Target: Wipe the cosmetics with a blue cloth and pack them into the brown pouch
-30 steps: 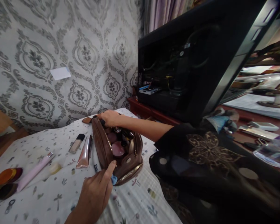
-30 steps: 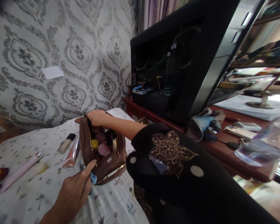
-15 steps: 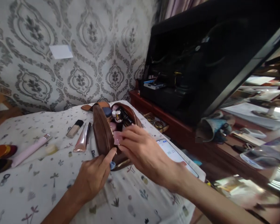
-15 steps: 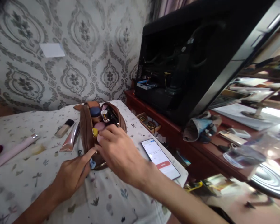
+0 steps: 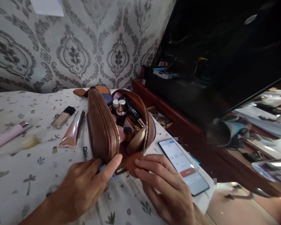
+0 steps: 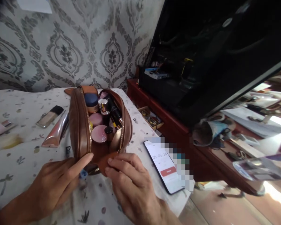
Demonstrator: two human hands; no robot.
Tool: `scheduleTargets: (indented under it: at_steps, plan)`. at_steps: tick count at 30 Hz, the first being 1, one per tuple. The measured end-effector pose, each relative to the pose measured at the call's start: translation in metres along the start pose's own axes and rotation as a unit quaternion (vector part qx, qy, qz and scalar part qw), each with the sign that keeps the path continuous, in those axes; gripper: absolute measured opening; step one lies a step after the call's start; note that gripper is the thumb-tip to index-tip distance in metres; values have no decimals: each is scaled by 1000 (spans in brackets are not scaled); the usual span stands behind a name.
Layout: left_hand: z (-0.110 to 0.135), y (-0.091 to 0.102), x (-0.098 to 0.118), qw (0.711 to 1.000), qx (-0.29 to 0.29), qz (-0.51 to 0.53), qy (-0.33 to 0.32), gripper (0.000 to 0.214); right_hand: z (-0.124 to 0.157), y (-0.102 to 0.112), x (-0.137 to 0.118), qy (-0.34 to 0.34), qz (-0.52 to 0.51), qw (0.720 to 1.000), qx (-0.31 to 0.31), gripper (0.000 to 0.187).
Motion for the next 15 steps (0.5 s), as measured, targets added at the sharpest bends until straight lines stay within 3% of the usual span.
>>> scheduleTargets:
  at_steps: [7,11,15]
  plan:
    - [11,0,-5,998,-13,-44,-32,52,15,-8,6,-53,7,998,40,29]
    - [20,-5,-7,999,-16,-39,-17,50,17,-7,7,-50,-9,997,52,28]
    - [13,-7,-4,1000,-3,-20,-23,55,18,-8,9,-52,-19,997,60,31]
Point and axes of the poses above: each hand's wrist, its own z-axis away from the middle knuckle, its own y-axis out of the back of the hand, x = y × z, the point moved 2 cm from there along -z, towards the middle knuckle, and after that the axes turned 9 degrees about -z, right-handed, at the moved point
